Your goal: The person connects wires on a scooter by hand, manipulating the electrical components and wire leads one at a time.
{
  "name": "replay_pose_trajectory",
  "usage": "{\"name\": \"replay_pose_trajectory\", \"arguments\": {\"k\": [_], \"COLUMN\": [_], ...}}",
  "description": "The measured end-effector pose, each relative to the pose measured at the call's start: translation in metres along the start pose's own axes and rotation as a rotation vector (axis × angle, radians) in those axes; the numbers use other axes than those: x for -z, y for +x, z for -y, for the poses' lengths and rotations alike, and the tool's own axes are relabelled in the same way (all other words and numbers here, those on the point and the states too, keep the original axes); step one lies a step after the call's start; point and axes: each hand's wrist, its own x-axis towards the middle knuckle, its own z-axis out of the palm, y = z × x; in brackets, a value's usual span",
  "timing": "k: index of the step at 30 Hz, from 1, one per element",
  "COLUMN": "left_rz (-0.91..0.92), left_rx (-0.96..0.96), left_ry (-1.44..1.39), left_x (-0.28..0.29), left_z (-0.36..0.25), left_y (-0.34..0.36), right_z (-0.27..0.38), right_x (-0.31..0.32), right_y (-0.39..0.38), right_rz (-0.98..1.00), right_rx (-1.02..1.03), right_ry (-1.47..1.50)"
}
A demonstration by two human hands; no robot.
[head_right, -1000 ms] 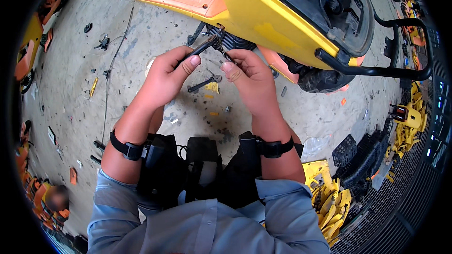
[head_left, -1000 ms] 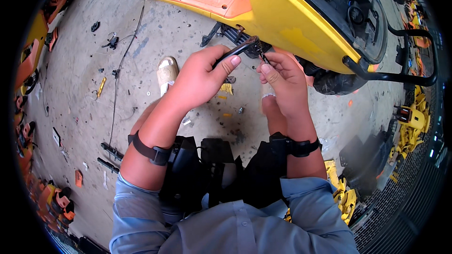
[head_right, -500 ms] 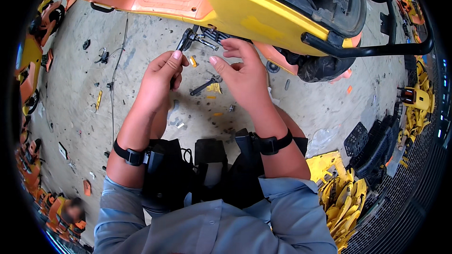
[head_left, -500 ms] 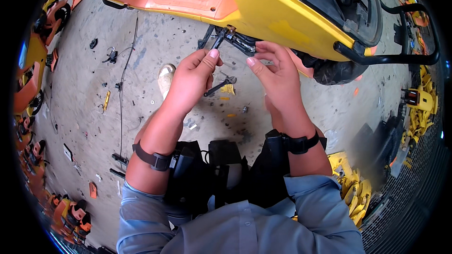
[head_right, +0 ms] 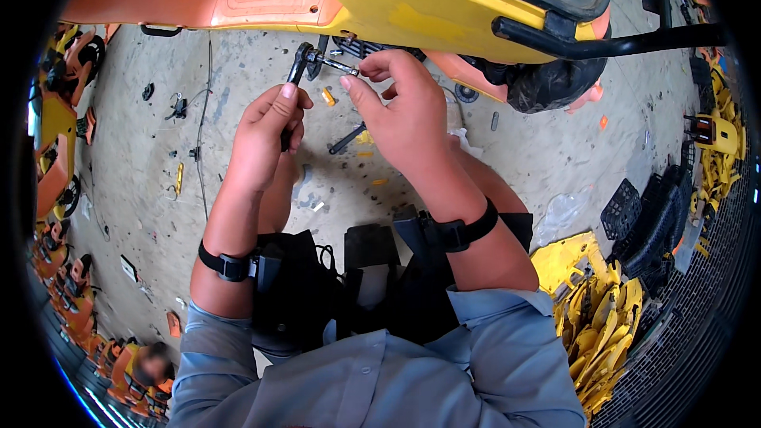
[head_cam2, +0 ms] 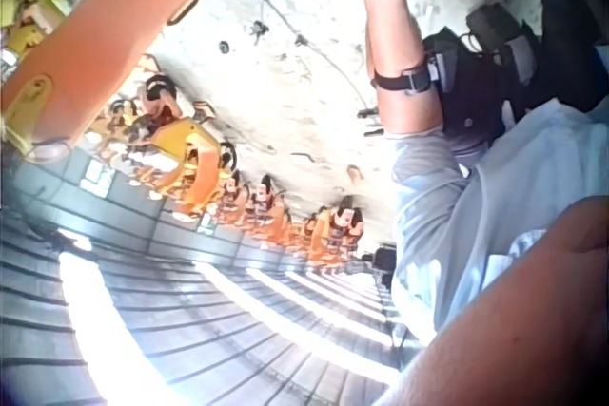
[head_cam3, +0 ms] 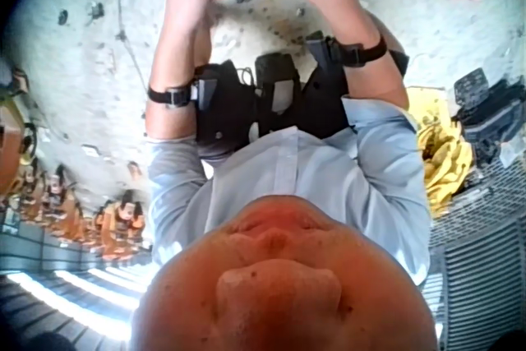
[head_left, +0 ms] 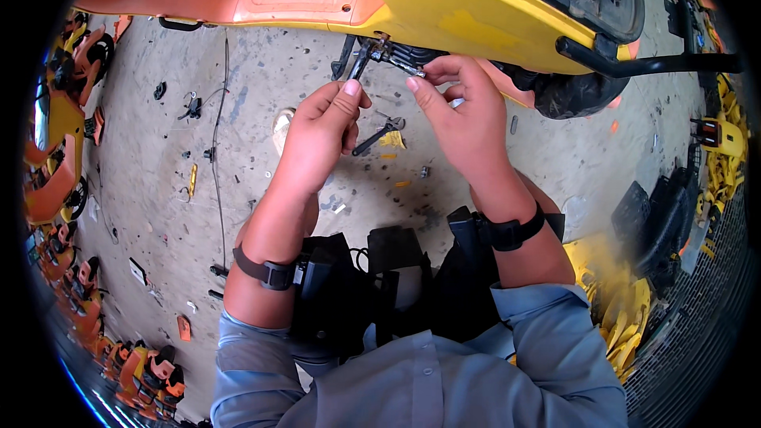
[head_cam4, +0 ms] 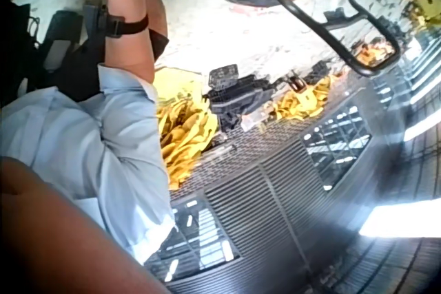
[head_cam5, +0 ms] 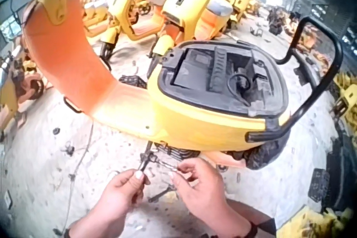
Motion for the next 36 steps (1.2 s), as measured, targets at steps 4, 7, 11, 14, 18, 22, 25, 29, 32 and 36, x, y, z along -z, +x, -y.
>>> {"name": "replay_pose_trajectory", "arguments": {"k": [4,7,11,14,18,22,25,29,32,36], "left_rz": [0.006,0.015,0.066,0.085,0.054,0.087,0.109,0.126,0.163,0.141], "left_rx": [0.002,-0.001,-0.008,0.015,0.055,0.067,0.087,0.118,0.142,0.153], "left_ry": [-0.018,0.048,0.078,0.032,-0.057,-0.097,-0.125,-0.187,-0.210,-0.223], "left_x": [-0.002,-0.003,-0.007,-0.008,-0.004,-0.002,-0.002,-0.004,-0.005,-0.004], "left_z": [0.000,0.002,0.004,0.005,0.004,0.007,0.009,0.011,0.011,0.010], "left_y": [0.000,0.000,-0.002,-0.001,0.000,0.001,0.001,0.001,0.001,0.001], "right_z": [-0.001,0.000,-0.001,0.001,0.001,-0.004,-0.003,-0.001,-0.004,0.000], "right_x": [0.000,0.000,0.001,-0.001,0.002,0.003,0.003,0.001,0.001,0.000], "right_y": [-0.001,0.000,0.001,0.000,0.000,0.001,0.001,-0.001,-0.001,-0.002], "right_rz": [-0.006,0.022,0.095,0.016,0.005,0.059,0.071,0.058,0.069,0.038], "right_rx": [0.052,0.082,0.070,0.070,0.026,0.129,0.142,0.112,0.126,0.080], "right_ry": [-0.021,-0.026,-0.041,-0.029,-0.035,-0.019,-0.037,-0.038,-0.069,-0.084]}}
